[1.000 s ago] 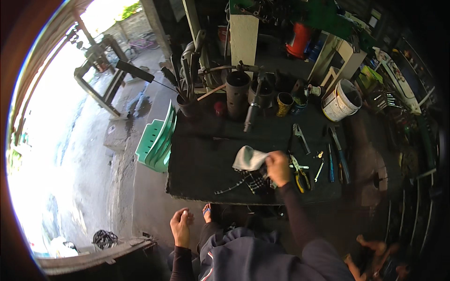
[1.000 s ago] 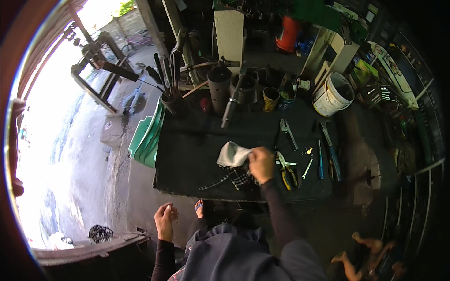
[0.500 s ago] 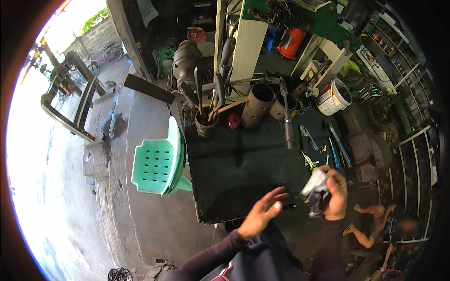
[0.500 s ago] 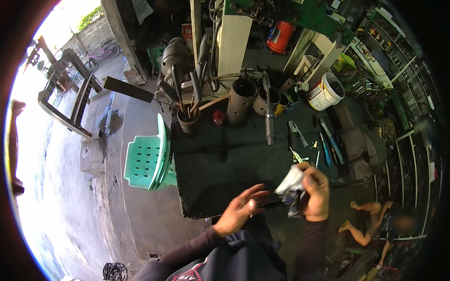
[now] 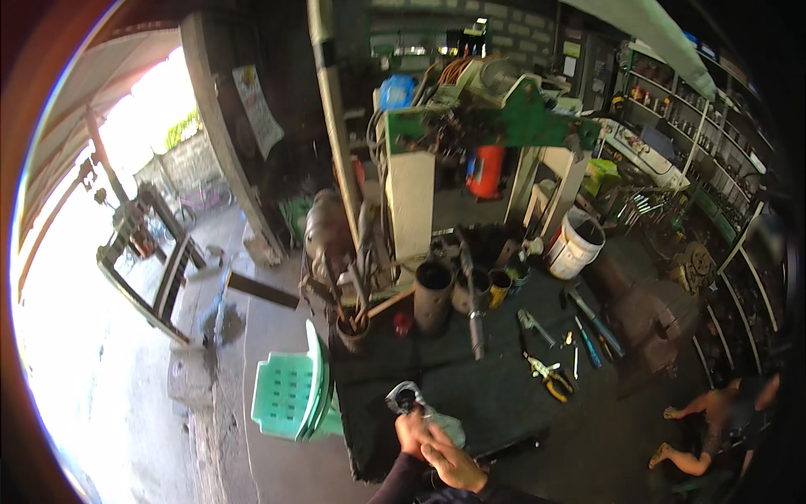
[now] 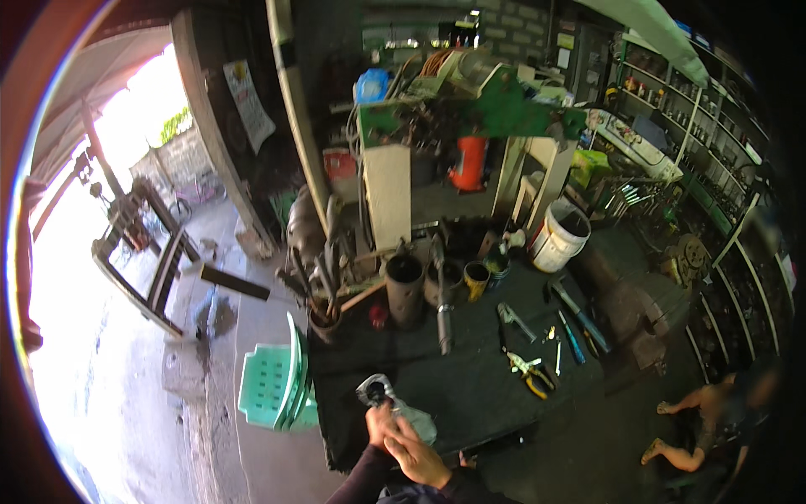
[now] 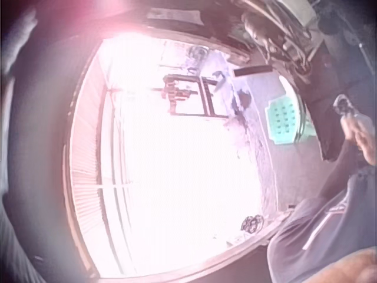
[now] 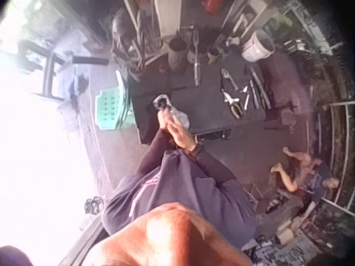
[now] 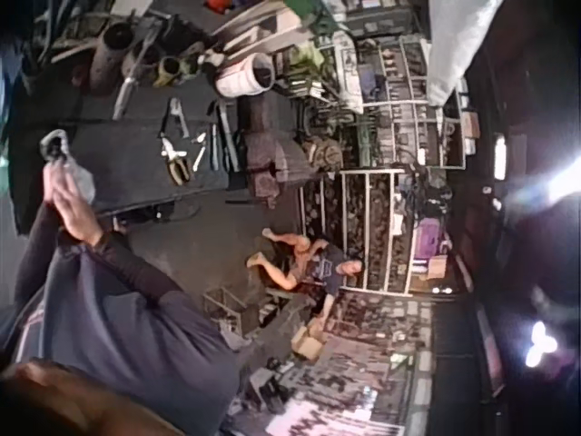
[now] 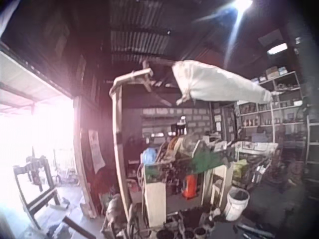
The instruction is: The person uses a hammer and pliers to adjust a metal component on a workbench in a cluttered workshop. They repeatedly strike and reposition the part while another person sits nearby.
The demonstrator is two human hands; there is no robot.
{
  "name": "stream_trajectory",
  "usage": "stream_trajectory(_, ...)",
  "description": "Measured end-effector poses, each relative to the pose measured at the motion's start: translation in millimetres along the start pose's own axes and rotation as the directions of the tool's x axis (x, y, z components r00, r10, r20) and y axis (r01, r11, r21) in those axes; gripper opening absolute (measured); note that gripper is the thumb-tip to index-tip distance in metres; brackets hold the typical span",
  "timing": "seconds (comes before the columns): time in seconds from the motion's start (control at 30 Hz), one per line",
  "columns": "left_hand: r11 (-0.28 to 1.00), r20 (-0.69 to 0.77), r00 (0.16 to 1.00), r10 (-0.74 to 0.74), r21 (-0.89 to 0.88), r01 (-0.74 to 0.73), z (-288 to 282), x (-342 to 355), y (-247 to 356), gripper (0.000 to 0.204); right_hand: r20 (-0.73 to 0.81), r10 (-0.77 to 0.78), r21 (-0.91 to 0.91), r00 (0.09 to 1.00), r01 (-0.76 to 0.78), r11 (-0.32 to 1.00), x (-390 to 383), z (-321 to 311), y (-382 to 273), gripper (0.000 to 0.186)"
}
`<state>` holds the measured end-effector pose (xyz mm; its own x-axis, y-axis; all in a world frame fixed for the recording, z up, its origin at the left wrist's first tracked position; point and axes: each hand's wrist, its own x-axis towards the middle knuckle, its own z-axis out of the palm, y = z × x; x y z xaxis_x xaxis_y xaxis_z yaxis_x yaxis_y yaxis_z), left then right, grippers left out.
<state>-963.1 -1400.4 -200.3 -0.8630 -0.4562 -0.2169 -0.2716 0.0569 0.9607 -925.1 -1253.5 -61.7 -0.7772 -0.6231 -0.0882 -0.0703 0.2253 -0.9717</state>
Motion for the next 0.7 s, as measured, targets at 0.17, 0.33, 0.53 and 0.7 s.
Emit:
stream_trajectory(0.17, 0.578, 0.385, 0.897, -0.220, -0.689, 0.437, -9.9, -24.0, 91.6, 0.033, -0.090, -0.301, -0.440, 0.949, 0.233, 0.867, 9.9, -79.6, -10.5, 0.044)
stream_trajectory(0.33, 0.907, 0.120, 0.959, -0.258, -0.310, 0.283, 79.2, -57.4, 75.2, 0.028, -0.026, -0.322, -0.513, 0.946, 0.264, 0.817, 14.6, -82.5, 95.3, 0.037)
stream_trajectory(0.53, 0.631, 0.363, 0.902, -0.234, -0.649, 0.425, 54.9, -39.6, 10.3, 0.040, 0.093, -0.509, -0.600, 0.856, 0.456, 0.657, -22.7, -123.5, 47.8, 0.030)
stream_trajectory(0.7, 0.618, 0.524, 0.798, -0.298, -0.532, 0.580, 111.1, -91.2, 85.2, 0.047, -0.428, -0.003, 0.617, 0.904, 0.295, 0.729, 28.9, -123.4, 82.2, 0.040)
